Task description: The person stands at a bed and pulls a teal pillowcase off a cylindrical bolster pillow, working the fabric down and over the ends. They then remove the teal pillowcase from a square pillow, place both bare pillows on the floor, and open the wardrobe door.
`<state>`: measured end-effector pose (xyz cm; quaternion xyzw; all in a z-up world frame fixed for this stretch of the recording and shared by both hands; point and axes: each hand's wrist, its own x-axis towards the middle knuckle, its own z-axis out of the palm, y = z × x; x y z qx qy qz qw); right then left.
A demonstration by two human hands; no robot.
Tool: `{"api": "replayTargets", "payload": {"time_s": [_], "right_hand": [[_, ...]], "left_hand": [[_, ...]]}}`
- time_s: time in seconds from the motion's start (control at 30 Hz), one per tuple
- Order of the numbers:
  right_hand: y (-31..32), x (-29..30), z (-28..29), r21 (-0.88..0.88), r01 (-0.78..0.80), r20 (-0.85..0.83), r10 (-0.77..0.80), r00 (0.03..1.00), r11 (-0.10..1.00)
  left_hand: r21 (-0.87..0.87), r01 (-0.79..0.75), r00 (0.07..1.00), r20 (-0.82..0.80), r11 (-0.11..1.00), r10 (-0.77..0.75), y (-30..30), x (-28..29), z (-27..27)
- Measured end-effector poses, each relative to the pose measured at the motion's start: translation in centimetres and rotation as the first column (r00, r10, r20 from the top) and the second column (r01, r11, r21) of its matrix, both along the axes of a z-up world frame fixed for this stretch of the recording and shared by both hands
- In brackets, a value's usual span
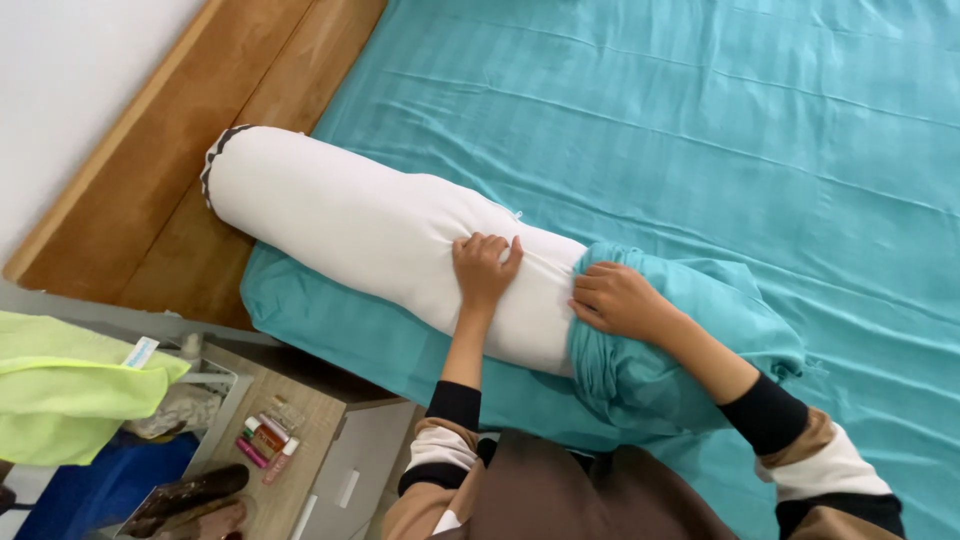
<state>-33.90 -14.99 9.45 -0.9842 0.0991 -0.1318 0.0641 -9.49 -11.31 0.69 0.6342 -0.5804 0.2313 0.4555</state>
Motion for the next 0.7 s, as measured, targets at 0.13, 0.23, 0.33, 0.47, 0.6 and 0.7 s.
{"api": "replayTargets", "payload": {"time_s": [0.13,0.23,0.33,0.47,0.6,0.7], "right_hand": [[1.7,-5.3,1.8,0.032,-0.019,0.03,0.018,0.999,0.999],[4.0,-10.2,1.7,0.119,0.038,0.034,-0.043,0.999,0.992],[6.6,-12.5,2.0,0.134,0.089,0.001,-0.09,0.996,0.987],[7.3,-13.4,3.6,0.267,0.135,0.067,-0.159,0.985,0.954],[4.7,-14.3,4.7,0.314,0.266,0.283,-0.358,0.89,0.911],[0.4,-16.7,-6.4,0.311,0.496,0.181,-0.562,0.807,0.811]], "left_hand": [[-0.004,0.004,1.0,0.023,1.0,-0.004,0.0,0.6,-0.4],[0.02,0.004,1.0,-0.003,1.0,-0.004,0.1,0.8,-0.7],[-0.053,0.018,1.0,0.002,0.998,-0.018,0.8,0.2,-0.6],[-0.039,0.075,0.996,-0.047,0.996,-0.077,3.4,0.4,-0.9],[-0.067,0.107,0.989,-0.093,0.992,-0.113,6.0,0.5,-1.9],[-0.155,0.075,0.985,-0.141,0.985,-0.097,7.2,-0.1,-1.9]]}}
